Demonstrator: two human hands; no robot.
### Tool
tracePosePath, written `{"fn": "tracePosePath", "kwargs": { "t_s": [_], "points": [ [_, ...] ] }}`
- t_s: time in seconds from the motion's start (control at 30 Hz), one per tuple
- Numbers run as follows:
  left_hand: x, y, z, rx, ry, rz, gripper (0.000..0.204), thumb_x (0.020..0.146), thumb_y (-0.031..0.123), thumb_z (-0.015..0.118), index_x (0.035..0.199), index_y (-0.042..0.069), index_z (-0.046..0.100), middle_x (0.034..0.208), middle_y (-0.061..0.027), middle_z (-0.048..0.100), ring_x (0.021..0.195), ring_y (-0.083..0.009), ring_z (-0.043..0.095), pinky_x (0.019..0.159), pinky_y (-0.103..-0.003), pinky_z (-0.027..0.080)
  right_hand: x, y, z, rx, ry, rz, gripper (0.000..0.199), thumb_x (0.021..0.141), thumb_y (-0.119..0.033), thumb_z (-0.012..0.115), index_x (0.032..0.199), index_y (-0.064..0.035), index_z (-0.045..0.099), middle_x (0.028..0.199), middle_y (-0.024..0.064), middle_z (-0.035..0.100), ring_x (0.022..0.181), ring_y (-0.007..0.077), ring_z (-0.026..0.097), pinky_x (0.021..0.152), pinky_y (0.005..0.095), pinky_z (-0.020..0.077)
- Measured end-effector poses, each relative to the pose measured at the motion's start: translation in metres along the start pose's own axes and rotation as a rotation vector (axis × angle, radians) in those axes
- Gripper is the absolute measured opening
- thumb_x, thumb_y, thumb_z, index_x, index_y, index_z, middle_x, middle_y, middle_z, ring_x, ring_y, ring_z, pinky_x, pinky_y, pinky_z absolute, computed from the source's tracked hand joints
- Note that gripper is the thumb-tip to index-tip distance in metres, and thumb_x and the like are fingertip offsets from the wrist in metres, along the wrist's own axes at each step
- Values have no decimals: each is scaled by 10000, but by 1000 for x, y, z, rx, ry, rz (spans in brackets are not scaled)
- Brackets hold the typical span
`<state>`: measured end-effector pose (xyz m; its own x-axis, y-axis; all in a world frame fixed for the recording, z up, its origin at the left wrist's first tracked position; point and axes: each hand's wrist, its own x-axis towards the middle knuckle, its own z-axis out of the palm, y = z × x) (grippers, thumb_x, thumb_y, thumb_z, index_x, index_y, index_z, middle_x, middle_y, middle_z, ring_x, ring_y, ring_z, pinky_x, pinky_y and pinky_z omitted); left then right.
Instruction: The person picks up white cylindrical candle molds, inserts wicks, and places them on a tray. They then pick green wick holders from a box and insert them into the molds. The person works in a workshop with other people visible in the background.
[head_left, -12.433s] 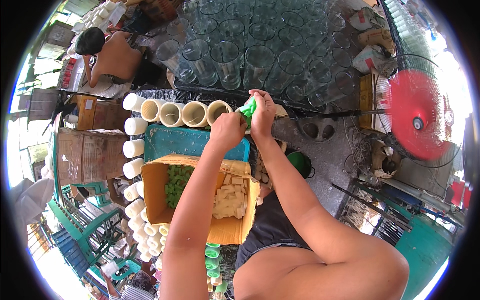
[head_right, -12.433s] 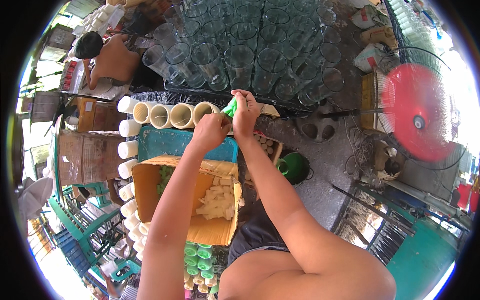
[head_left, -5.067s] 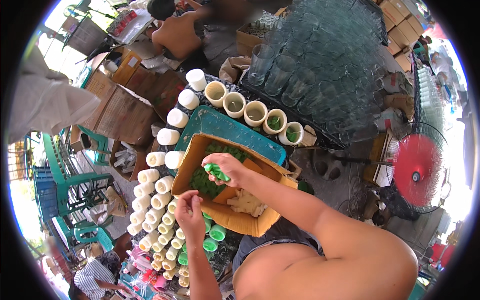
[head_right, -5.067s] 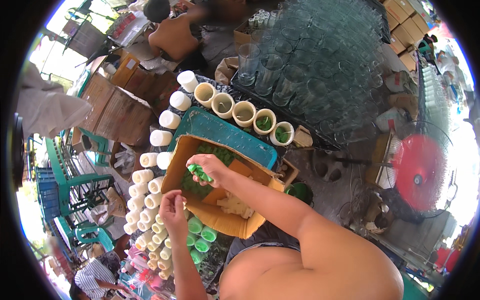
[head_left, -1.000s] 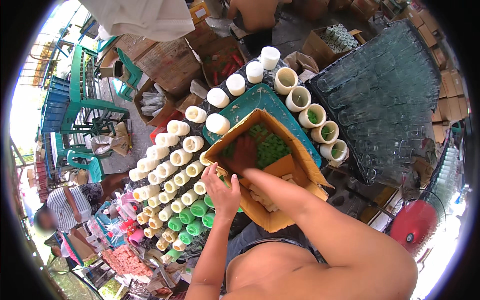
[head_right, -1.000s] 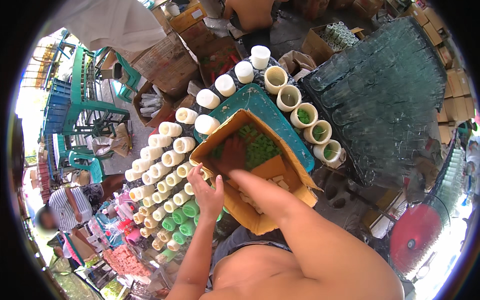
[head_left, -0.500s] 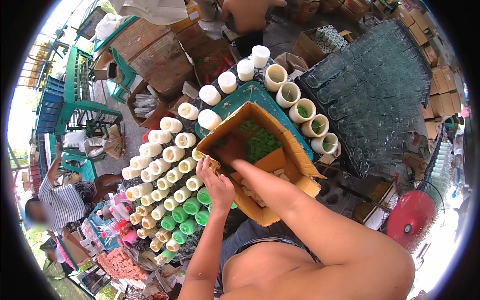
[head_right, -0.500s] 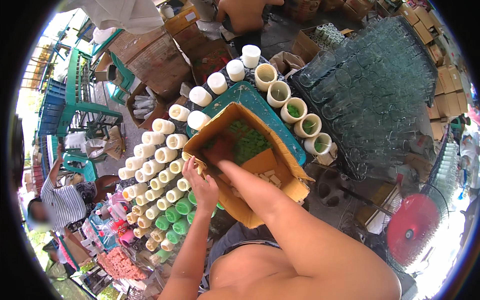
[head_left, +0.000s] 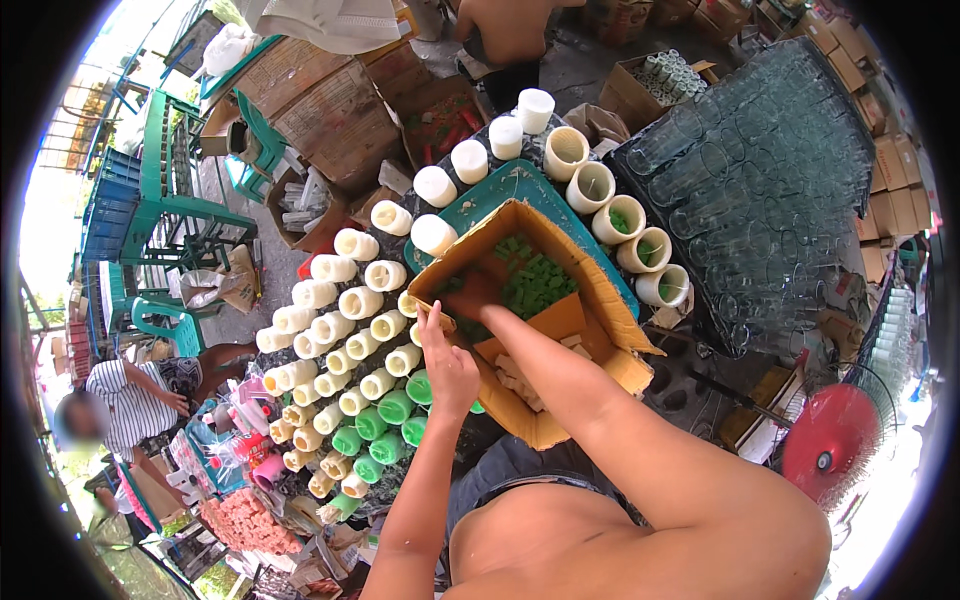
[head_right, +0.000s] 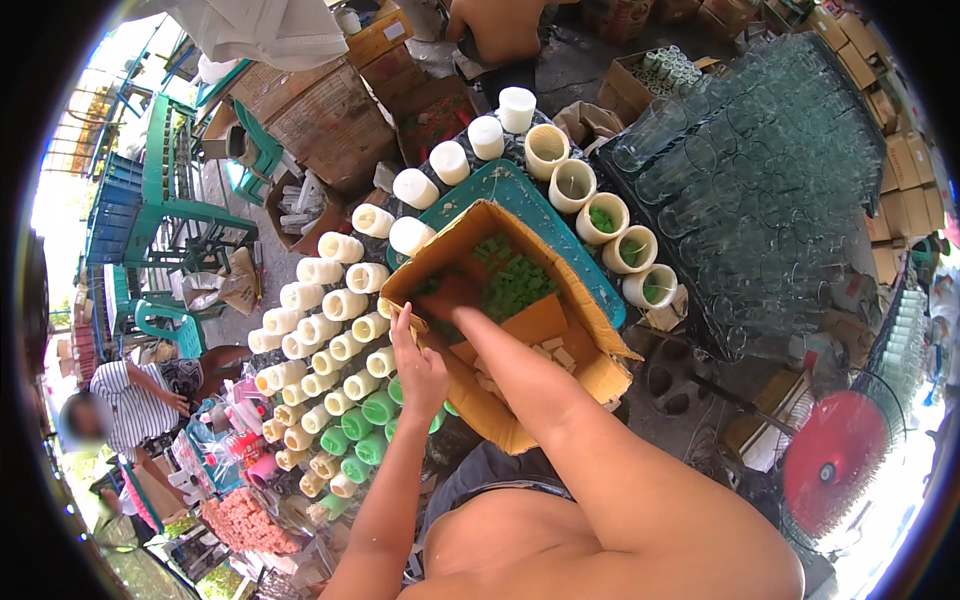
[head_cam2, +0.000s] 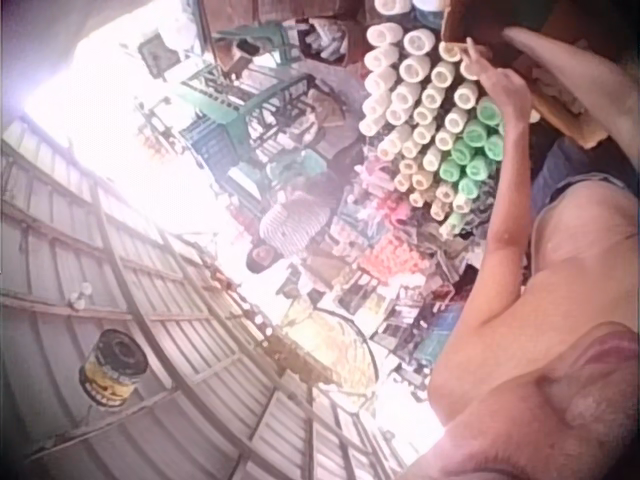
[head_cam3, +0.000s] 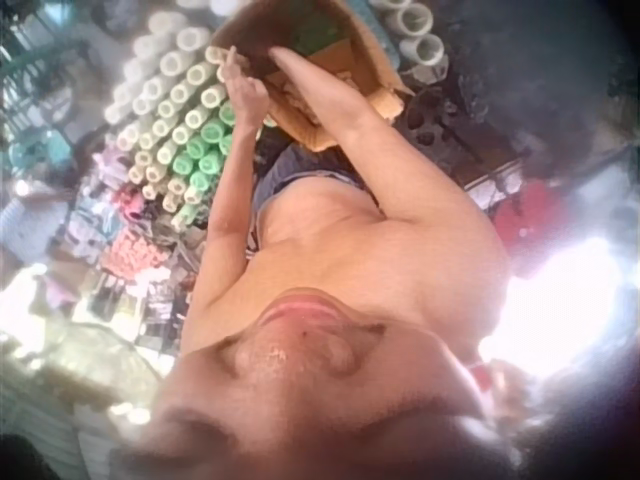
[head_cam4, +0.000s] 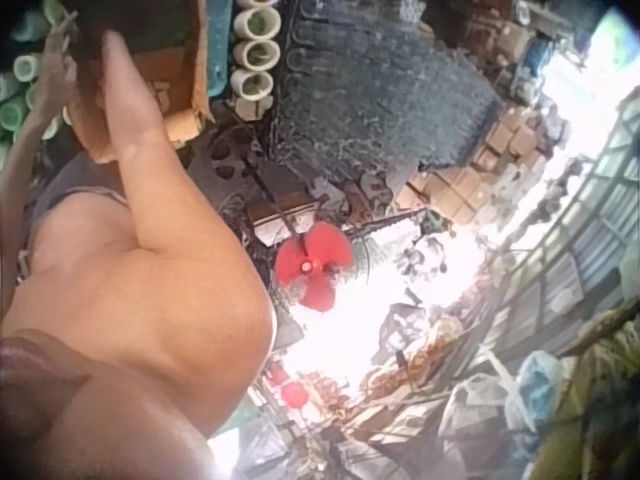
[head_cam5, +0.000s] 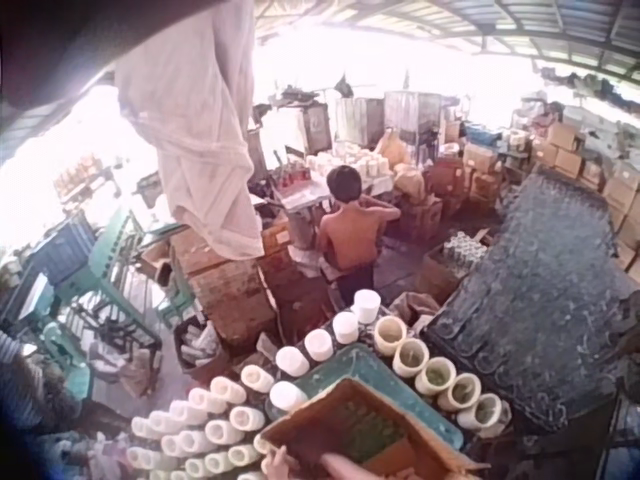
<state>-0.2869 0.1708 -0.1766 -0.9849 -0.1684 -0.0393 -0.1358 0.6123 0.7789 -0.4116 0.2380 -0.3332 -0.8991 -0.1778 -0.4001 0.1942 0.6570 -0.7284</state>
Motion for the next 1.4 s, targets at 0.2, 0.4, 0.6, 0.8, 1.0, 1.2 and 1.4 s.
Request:
{"fn": "tracePosePath", "kwargs": {
  "t_s": [0.2,0.4,0.6,0.8,1.0,1.2,1.4],
  "points": [
    [0,-2,2,-51,32,-11,849,803,-157,447,1628,9,340,1662,-300,311,1595,-467,266,1301,-502,258,-12,-11,-4,96,-43,39,864,756,-733,755,1343,-98,732,1356,170,726,1225,330,706,1050,441,556],
    [2,-3,2,-50,29,-4,850,819,-164,454,1637,29,328,1731,-321,206,1609,-479,241,1281,-492,306,-4,5,13,812,-3,39,560,944,-496,698,1290,-59,746,1315,174,741,1219,302,709,995,414,550],
    [3,2,0,-80,53,-17,844,778,-151,448,1605,-4,368,1628,-284,377,1591,-446,289,1308,-492,248,-6,-11,20,723,57,148,492,979,-422,663,1278,-39,738,1282,136,751,1213,248,696,1042,394,515],
    [4,0,7,-92,91,-11,843,778,-153,446,1604,-3,370,1610,-279,395,1575,-437,323,1305,-477,264,-17,-16,-4,927,-86,80,543,951,-413,703,1349,-45,684,1289,106,727,1224,240,670,1054,384,505],
    [3,-8,2,-194,77,-29,849,772,-164,428,1604,-3,373,1607,-261,401,1569,-396,349,1304,-451,281,-21,-32,-8,902,-39,98,753,825,-388,832,1445,-46,576,1388,150,664,1275,267,645,1074,385,511],
    [3,-5,6,-194,85,-37,853,769,-177,420,1604,-4,378,1617,-246,390,1570,-367,360,1308,-437,270,-11,-30,15,533,115,160,814,751,-355,873,1434,-37,564,1383,165,650,1291,296,636,1070,395,535],
    [1,-14,0,-181,76,-28,853,772,-195,428,1602,-4,383,1636,-236,384,1583,-355,350,1306,-433,276,-32,-23,-49,903,-331,219,604,872,-326,780,1404,-88,620,1340,121,684,1248,268,656,1016,479,562]
  ]
}}
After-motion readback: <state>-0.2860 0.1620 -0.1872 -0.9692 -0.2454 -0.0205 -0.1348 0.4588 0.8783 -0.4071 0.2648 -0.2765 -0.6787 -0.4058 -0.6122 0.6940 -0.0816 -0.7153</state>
